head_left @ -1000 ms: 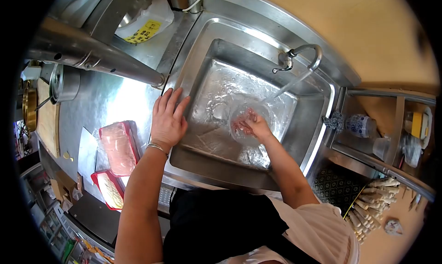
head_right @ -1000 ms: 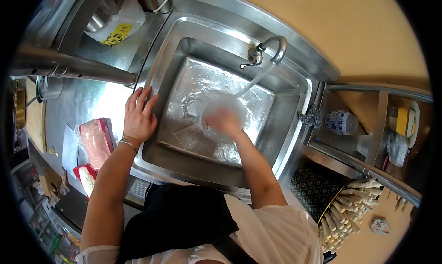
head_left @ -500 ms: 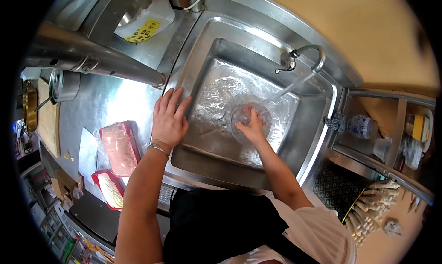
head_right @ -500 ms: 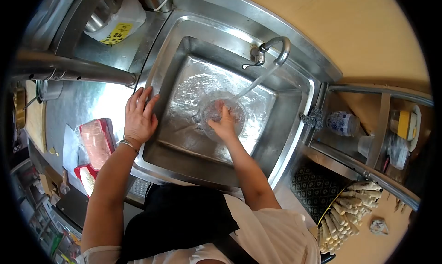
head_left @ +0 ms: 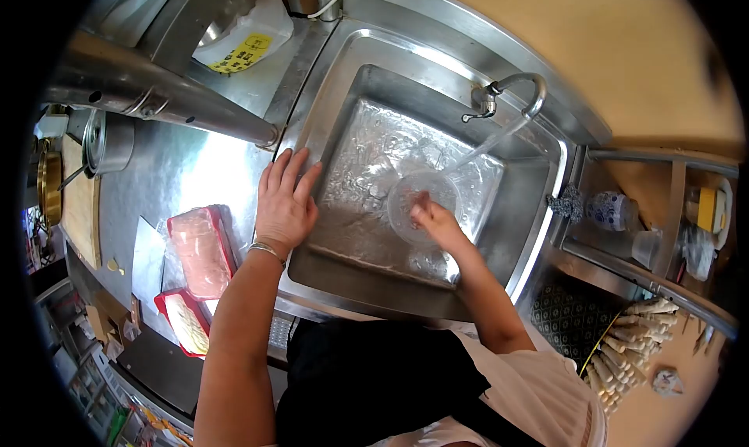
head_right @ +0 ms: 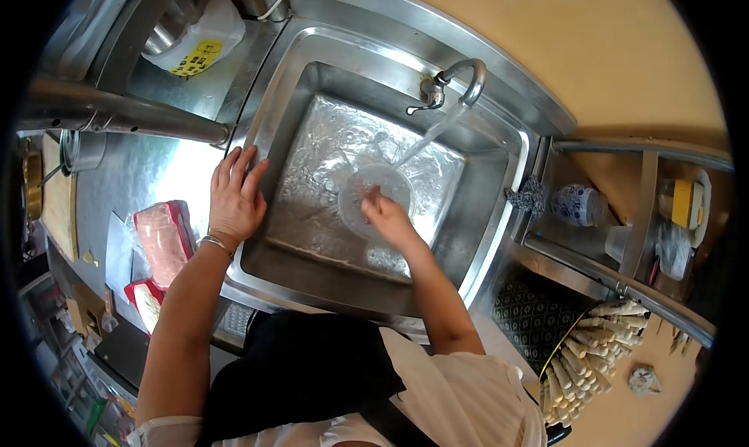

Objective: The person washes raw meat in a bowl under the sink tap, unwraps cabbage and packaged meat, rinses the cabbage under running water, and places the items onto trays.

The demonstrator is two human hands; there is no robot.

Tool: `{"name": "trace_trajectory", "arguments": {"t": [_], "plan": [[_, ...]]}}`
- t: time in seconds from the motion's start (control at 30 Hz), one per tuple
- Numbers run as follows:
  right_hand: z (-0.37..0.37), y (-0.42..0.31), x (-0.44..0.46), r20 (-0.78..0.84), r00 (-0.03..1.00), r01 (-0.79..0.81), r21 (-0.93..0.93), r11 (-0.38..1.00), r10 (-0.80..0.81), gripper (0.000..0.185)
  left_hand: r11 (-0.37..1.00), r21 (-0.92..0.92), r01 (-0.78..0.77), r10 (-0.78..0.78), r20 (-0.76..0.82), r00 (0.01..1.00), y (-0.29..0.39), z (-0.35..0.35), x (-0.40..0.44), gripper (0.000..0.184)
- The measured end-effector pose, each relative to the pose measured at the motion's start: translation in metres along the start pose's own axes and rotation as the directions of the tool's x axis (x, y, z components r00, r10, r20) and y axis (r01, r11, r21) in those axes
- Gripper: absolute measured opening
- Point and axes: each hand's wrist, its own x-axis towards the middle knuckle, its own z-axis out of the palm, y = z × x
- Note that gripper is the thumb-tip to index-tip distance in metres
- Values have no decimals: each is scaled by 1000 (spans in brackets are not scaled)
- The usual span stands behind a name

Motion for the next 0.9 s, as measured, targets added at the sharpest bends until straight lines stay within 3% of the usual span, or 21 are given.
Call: {"name": "trace_trajectory", "arguments": {"t": [0.03,0.07,0.1,0.17,0.2,0.23,0.3,0.37,0.43,0.47,0.5,0.53,0.57,0.63,0.67,0.73,0.77,0.8,0.83,0.87,0.9], "plan": [[5,-7,-14,53,936,326,-512,795,-349,18,1000,-1,-1,1,0,1000,0,0,0,58],[8,-16,-26,273,770,492,-829,265,-577,21,1000,-5,-2,2,-2,1000,0,0,0,58],[10,-26,-35,271,771,490,-830,265,-576,21,1000,-8,-2,2,-5,1000,0,0,0,58],[7,-40,-48,62,901,214,-924,316,-429,43,1000,-8,-2,2,-1,1000,-1,0,1,58],[-3,-33,-39,-7,915,260,-752,606,-403,51,1000,-6,1,-1,4,1000,-1,0,0,58],[-6,-22,-30,-10,917,256,-753,607,-399,51,1000,-10,1,-1,7,1000,-1,1,-1,58],[2,0,-9,-104,789,158,-919,362,-606,54,1000,-4,-1,1,-3,1000,-1,2,0,57],[7,14,14,-103,771,151,-929,337,-628,54,1000,-7,3,-3,-1,1000,-2,2,0,57],[7,26,41,-282,912,-40,-784,619,-299,43,1000,-9,8,-8,12,1000,-2,2,-1,57],[8,27,44,-282,912,-40,-783,621,-296,43,1000,-8,6,-6,7,1000,-2,2,-1,57],[9,27,46,-355,925,-34,-427,903,-133,32,1000,-9,5,-5,1,1000,-2,2,0,57],[12,22,45,-347,937,-42,15,999,45,24,1000,-8,6,-6,2,1000,-2,2,0,57],[16,15,41,-344,938,-45,13,999,46,24,1000,-6,9,-9,4,1000,-2,2,0,57],[21,5,30,-275,959,102,132,986,-62,19,1000,-6,21,-21,5,1000,-1,2,-1,57],[15,5,28,-272,960,99,129,987,-61,19,1000,-9,22,-22,9,1000,-1,1,-1,57],[-3,-1,20,-214,976,-68,-113,991,42,24,1000,-12,20,-20,12,1000,-1,0,-1,57],[-4,-1,16,-215,976,-67,-113,991,41,24,1000,-13,19,-19,11,1000,-1,0,0,57],[-7,0,9,-172,981,8,-406,914,-85,24,1000,-14,17,-16,9,1000,0,0,0,57],[-5,-3,-1,-96,977,82,-659,747,-192,25,1000,-15,13,-13,7,1000,0,0,1,57],[1,-12,-16,-99,976,82,-659,748,-194,25,1000,-11,13,-13,6,1000,0,0,1,57],[8,-22,-33,7,936,208,-818,537,-352,26,1000,-7,14,-14,5,1000,0,0,1,57]]}}
